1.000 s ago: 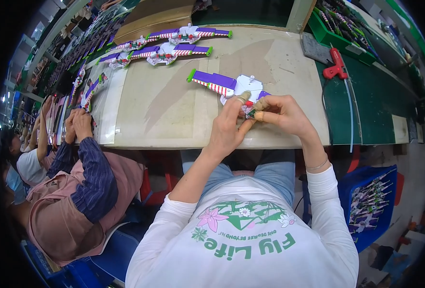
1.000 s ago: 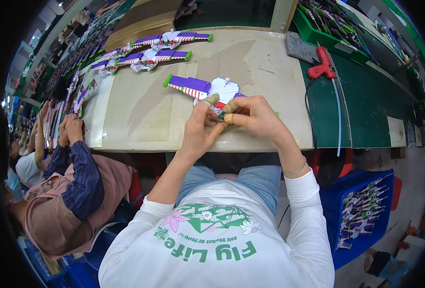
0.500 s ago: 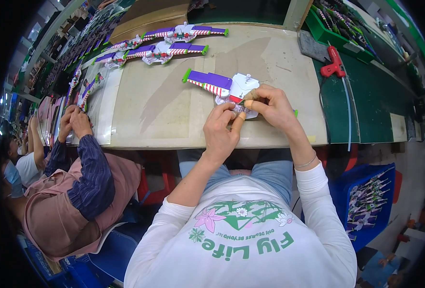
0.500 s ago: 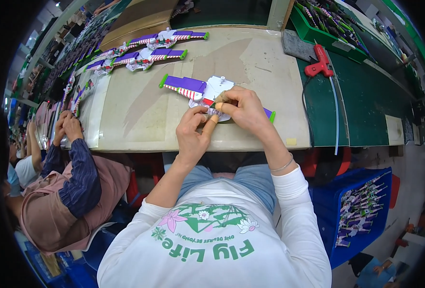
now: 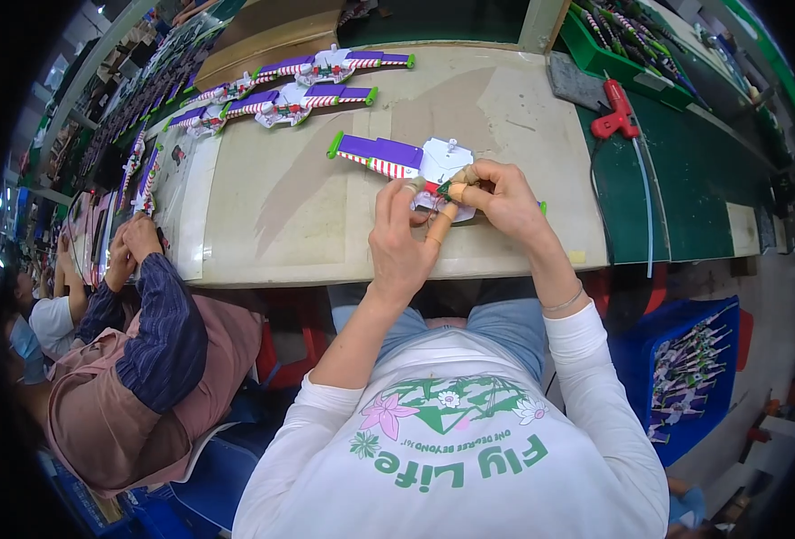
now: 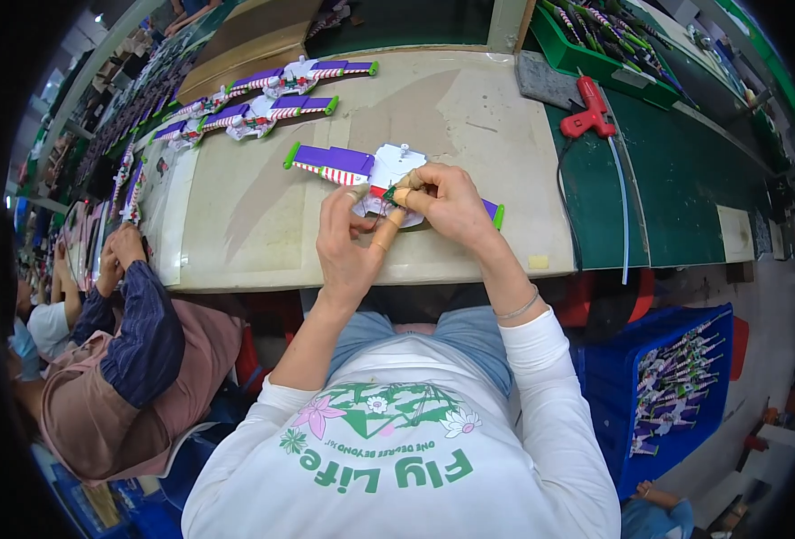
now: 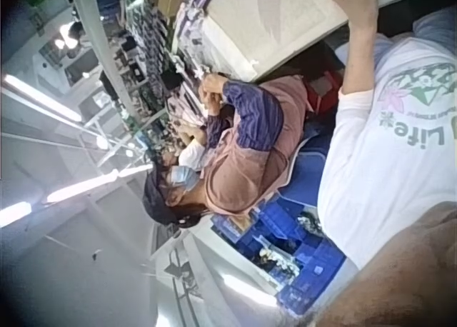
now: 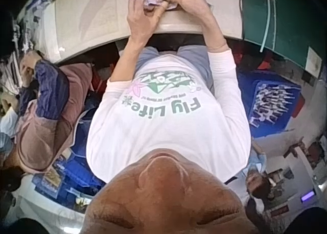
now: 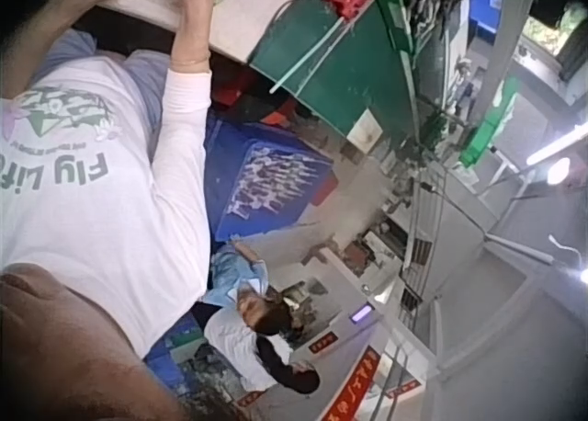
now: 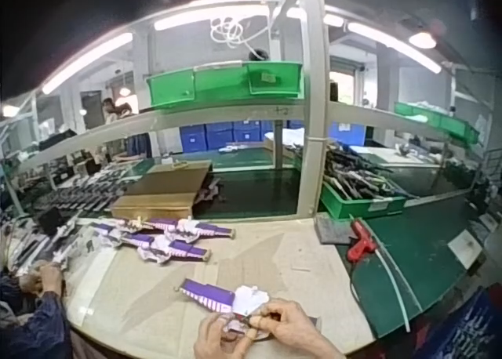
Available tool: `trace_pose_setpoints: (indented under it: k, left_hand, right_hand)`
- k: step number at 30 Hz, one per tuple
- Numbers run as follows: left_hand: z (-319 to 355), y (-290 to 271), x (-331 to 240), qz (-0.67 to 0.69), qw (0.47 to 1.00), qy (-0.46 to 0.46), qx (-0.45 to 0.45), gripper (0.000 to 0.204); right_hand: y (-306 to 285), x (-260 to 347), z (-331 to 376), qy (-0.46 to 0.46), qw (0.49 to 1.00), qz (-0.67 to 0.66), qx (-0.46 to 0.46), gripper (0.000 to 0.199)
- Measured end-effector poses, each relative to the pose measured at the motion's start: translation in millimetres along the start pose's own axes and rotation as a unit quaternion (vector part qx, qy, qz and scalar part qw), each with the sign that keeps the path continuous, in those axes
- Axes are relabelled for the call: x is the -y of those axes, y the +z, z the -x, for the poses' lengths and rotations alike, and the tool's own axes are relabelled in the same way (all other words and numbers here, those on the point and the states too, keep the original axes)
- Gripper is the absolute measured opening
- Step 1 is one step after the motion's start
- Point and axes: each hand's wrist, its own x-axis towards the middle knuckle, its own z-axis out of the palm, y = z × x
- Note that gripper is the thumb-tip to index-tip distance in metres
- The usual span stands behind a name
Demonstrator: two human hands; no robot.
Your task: The person assembles plastic toy components by hand on a production line, joining them with a hot glue gun.
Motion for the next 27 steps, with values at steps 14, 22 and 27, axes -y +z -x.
trace_pose_setpoints:
  k: [14, 22, 27]
  left_hand:
    - [0.2, 3.0, 16.2, -0.049, 0.998, 0.022, 0.012, 0.017]
    - [-0.6, 1.4, 16.7, -0.054, 0.997, 0.048, 0.011, 0.015]
    - [2.2, 0.4, 16.8, -0.043, 0.997, 0.064, 0.018, 0.011]
  right_hand:
    - [19.0, -4.7, 1.1, -0.152, 0.958, 0.225, -0.090, 0.014]
    - [23.9, -4.2, -2.6, -0.161, 0.950, 0.243, -0.115, 0.014]
    - [28.5, -5.7, -0.6, -0.165, 0.940, 0.266, -0.137, 0.015]
